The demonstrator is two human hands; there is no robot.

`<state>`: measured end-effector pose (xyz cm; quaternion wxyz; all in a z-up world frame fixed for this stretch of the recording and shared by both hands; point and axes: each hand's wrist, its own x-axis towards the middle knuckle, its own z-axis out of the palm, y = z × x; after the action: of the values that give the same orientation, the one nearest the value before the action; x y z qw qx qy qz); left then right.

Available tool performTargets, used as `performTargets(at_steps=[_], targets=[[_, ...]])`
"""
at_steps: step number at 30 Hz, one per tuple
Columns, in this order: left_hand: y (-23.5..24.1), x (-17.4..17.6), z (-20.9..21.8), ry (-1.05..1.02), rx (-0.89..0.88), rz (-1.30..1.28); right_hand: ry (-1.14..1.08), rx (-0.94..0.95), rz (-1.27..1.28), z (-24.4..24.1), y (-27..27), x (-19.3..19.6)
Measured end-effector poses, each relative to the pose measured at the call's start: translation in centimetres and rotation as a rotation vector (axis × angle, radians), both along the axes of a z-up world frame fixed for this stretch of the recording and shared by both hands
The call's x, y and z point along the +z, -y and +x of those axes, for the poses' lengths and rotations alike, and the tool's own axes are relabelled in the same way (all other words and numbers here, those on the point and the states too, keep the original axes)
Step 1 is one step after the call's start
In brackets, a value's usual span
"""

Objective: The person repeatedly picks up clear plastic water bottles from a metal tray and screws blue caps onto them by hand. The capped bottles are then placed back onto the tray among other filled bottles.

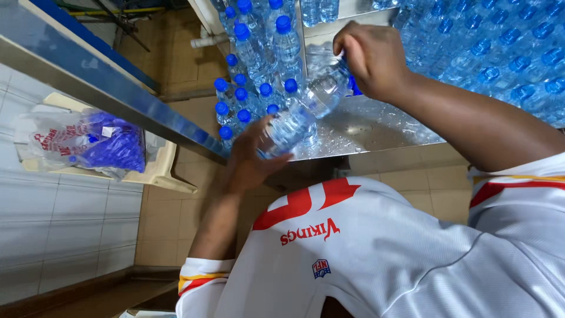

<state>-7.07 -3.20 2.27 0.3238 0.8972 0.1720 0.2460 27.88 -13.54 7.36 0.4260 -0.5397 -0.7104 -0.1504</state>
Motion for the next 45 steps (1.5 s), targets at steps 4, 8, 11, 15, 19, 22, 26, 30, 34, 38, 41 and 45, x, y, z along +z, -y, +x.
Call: performTargets(at_steps=[4, 8, 11, 15, 19, 22, 26, 30, 34, 38, 41, 45], targets=[[-1.1, 1.8, -1.4, -0.073, 0.138, 0.056, -0.082, -0.055, -0.144, 0.0, 0.5, -1.4], [-2.3, -0.1, -2.6, -0.178, -0.005, -0.699, 0.312, 0.229, 0.373, -1.4, 1.5, 0.0], [-2.0, -0.1, -3.1, -0.143, -0.13, -0.783, 0.221, 0.225, 0.404, -2.4, 2.0, -0.2], [-3.9, -2.7, -3.7, -0.071, -0.513, -1.083, 0.505, 0.375, 0.392, -1.9, 3.3, 1.1], [-1.1, 0.3, -3.7, -0.154, -0.312, -1.086, 0.343, 0.109, 0.263, -2.2, 3.4, -2.0], [0.1, -1.1, -3.1, -0.186, 0.002, -0.025, -0.004, -0.134, -0.282, -2.6, 3.2, -3.4], [1.5, -10.6, -2.1, 0.017, 0.142, 0.489, -0.081, -0.402, -0.807, -5.1, 3.8, -1.4], [0.7, -19.3, -1.2, 0.192, 0.257, 0.627, 0.226, -0.413, -1.175, -9.7, 3.3, 2.5], [1.1, -25.8, -0.8, 0.158, 0.198, 0.459, 0.107, -0.135, -0.941, -13.1, 5.0, 0.1], [2.3, -30.0, 1.4, 0.262, 0.439, 0.757, 0.279, -0.109, -0.688, -14.0, 2.2, -7.4], [2.2, -30.4, 2.6, 0.277, 0.533, 0.722, 0.351, -0.214, -0.684, -13.7, -0.8, -12.2], [1.2, -31.7, 2.9, 0.281, 0.62, 0.735, 0.232, -0.25, -0.627, -13.8, -2.0, -13.5]])
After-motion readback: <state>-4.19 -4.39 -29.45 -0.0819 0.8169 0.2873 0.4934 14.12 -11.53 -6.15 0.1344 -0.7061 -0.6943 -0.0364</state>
